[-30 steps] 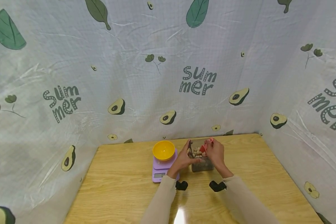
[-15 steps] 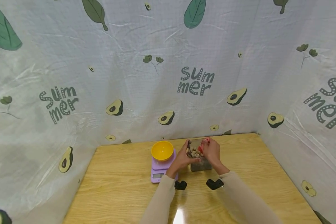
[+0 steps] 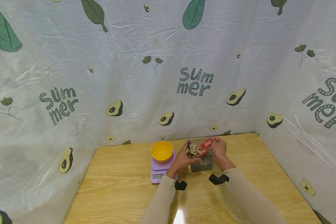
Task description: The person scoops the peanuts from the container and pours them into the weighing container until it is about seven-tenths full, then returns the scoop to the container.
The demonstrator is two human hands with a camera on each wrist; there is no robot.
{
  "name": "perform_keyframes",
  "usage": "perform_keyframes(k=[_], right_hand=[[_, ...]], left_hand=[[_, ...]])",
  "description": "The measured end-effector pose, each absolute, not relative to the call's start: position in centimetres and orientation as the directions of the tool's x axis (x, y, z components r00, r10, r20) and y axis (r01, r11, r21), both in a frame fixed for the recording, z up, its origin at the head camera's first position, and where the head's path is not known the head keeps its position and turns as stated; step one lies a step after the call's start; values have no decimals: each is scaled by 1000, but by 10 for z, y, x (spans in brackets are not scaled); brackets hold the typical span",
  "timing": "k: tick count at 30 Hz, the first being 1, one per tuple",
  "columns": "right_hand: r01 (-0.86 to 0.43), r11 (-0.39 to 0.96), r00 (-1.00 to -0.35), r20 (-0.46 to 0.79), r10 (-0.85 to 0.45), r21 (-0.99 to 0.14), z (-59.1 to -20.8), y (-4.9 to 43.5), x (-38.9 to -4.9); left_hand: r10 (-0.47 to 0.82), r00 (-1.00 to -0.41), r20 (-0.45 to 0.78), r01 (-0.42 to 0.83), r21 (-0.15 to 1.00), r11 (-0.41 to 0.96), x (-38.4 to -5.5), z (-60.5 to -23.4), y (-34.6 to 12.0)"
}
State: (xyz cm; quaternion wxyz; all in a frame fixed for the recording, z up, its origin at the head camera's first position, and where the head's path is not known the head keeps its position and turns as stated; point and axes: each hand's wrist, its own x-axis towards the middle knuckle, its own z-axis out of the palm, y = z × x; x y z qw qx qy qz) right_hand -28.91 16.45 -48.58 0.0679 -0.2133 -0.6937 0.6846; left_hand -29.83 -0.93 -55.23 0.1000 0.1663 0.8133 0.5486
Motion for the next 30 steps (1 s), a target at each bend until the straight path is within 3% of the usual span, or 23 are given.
perform_keyframes(k=[9, 17, 25, 30], right_hand=[[166, -340, -862, -304, 407, -926, -486, 177, -289], [129, -499, -830, -368, 418, -857, -488, 187, -286], [105, -655, -868, -391, 307, -749, -476, 194, -277], [86, -700, -906, -348, 242, -709, -460, 188, -272]], left_hand=[[383, -924, -1, 148, 921, 361, -297, -554, -9], [381, -924, 5, 152, 921, 358, -298, -552, -11], [354, -933, 71, 244, 846, 473, -286, -530, -20], [294, -933, 207, 336, 792, 510, -273, -509, -47]])
